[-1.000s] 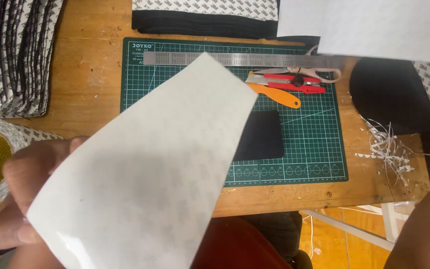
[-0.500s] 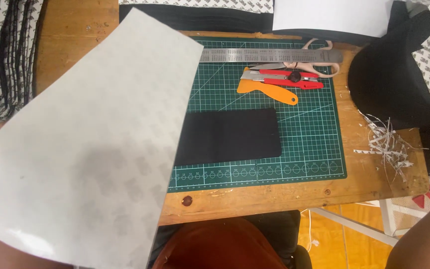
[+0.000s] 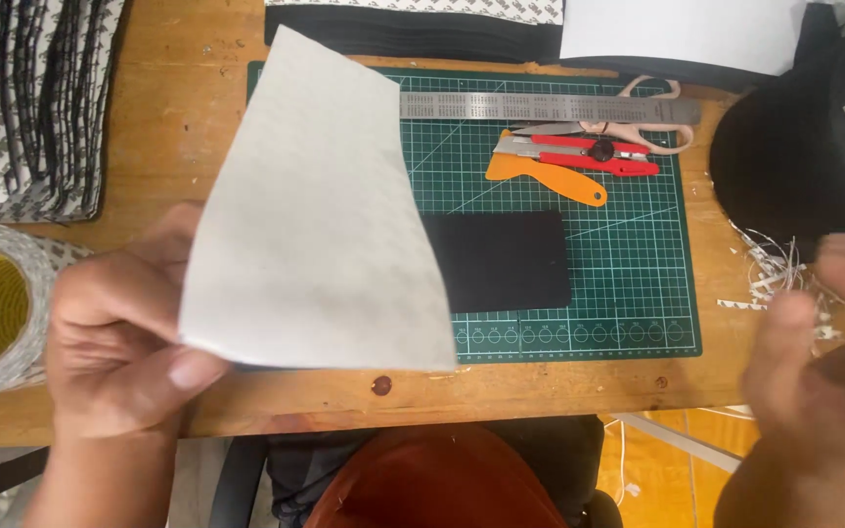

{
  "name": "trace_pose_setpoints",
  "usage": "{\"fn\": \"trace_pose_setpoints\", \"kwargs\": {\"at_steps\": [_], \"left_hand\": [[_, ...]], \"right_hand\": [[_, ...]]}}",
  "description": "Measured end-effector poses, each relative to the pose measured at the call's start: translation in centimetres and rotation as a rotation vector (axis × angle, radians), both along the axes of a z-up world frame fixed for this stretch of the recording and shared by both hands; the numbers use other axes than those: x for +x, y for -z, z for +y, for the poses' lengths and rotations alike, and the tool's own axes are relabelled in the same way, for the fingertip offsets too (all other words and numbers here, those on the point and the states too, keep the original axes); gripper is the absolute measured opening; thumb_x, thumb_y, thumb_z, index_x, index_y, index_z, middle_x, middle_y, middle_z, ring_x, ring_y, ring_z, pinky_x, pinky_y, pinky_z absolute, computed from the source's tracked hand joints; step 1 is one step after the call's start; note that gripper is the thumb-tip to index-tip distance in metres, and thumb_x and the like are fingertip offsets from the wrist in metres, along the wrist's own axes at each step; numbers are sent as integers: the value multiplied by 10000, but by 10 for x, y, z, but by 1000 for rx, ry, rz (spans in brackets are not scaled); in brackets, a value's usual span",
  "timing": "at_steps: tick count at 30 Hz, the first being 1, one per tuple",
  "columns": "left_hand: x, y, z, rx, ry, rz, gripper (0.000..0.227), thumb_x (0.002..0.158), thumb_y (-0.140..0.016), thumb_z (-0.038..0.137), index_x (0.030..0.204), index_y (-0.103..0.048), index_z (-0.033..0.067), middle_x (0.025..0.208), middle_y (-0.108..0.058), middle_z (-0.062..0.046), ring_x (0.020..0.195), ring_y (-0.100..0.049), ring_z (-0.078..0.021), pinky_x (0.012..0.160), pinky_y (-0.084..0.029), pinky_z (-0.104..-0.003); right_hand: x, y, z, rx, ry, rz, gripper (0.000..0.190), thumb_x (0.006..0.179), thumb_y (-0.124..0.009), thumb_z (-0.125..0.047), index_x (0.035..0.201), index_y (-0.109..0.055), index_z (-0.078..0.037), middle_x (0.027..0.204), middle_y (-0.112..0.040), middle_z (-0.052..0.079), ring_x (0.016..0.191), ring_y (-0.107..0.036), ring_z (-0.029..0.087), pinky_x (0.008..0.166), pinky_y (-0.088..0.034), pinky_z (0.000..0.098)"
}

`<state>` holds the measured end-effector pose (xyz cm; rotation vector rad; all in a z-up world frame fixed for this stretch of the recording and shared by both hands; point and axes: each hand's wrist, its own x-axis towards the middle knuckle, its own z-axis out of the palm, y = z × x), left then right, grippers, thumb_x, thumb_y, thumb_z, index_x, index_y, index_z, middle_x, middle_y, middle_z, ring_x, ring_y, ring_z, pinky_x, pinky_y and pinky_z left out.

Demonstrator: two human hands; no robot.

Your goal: Applying adhesive sheets to black material and trimming the edges using a ruler and utility knife

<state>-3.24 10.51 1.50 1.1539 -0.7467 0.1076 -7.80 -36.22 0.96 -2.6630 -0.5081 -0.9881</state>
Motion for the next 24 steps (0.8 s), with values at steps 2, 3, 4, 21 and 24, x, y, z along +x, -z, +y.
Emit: {"fn": "trace_pose_setpoints", "kwargs": {"at_steps": [2,3,4,21,24], "left_hand": [[-3,-9,-12,99,-44,110,132,897,-699,84,977,-632,163,1182,-684,-78,1140,-674,-202,1006,-566,-353],[-3,-12,-19,101,-51,107,132,897,-699,84,977,-632,163,1182,-684,-78,1140,-674,-202,1006,-566,-353],[-2,-14,-26,123,-31,74,143,920,-699,62,1014,-637,151,1210,-675,-76,1144,-678,-198,1030,-577,-351],[5,-65,-57,415,-138,-160,135,954,-751,55,1049,-663,15,1252,-641,-169,1164,-675,-291,1031,-545,-360],[11,-69,-53,443,-55,-225,284,1027,-704,89,1286,-606,25,1446,-591,-236,1414,-641,-373,1287,-500,-449]], "right_hand": [[8,-13,43,158,-345,-135,285,1014,-671,-71,1143,-556,156,1123,-586,357,1024,-666,528,931,-573,590],[9,-23,58,161,-352,-138,285,1014,-671,-71,1143,-556,156,1123,-586,357,1024,-666,528,931,-573,590],[9,-33,73,54,-421,-116,337,973,-757,-209,1152,-584,18,1050,-635,214,960,-691,383,865,-612,498],[49,-81,135,-140,-577,-263,117,1023,-733,-77,1077,-676,9,961,-707,176,741,-740,344,575,-434,439],[52,-79,113,-108,-669,-73,247,1025,-689,77,1262,-630,113,921,-701,221,756,-667,331,729,-594,541]]}}
